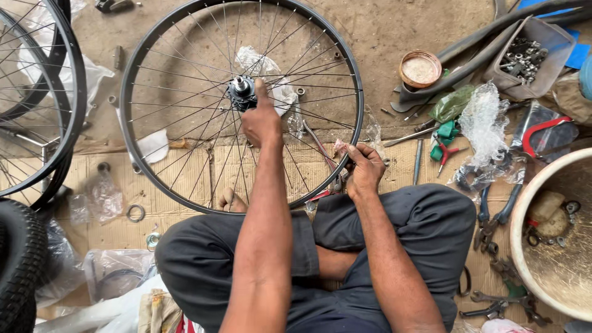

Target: The person sits on the floor and uses a spoke wrench to tighten and loosen the nipples on a bicycle wheel. They repeatedly rotate the wheel to check for wobbles and adjust the tension of the spokes to true the rim.

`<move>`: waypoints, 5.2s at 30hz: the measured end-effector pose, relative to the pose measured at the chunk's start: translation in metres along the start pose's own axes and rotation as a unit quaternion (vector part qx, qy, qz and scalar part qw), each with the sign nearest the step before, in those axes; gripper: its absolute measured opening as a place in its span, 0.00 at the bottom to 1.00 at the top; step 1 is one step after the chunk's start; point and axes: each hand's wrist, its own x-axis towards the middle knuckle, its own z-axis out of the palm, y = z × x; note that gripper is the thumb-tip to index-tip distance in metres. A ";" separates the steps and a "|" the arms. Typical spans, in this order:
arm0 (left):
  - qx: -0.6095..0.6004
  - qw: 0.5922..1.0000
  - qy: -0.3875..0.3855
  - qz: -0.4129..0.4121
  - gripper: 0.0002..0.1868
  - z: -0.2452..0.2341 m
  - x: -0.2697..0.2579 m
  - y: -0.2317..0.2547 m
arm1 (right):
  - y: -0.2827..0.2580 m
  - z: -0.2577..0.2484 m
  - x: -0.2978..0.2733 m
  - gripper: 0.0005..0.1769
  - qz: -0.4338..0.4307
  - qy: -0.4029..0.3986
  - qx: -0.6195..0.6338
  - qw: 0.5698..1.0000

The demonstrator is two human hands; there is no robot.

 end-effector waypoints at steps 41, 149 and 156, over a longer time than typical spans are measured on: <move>-0.384 0.899 -0.155 -0.144 0.09 0.042 0.021 0.017 | 0.001 0.006 -0.004 0.07 0.000 0.013 -0.016 1.000; -0.086 0.871 -0.475 0.093 0.11 -0.067 -0.074 -0.090 | 0.026 0.014 -0.106 0.09 -0.166 -0.179 -0.199 0.949; -0.107 0.877 -0.458 0.096 0.09 -0.062 -0.078 -0.091 | 0.019 0.018 -0.107 0.10 -0.171 -0.138 -0.258 0.941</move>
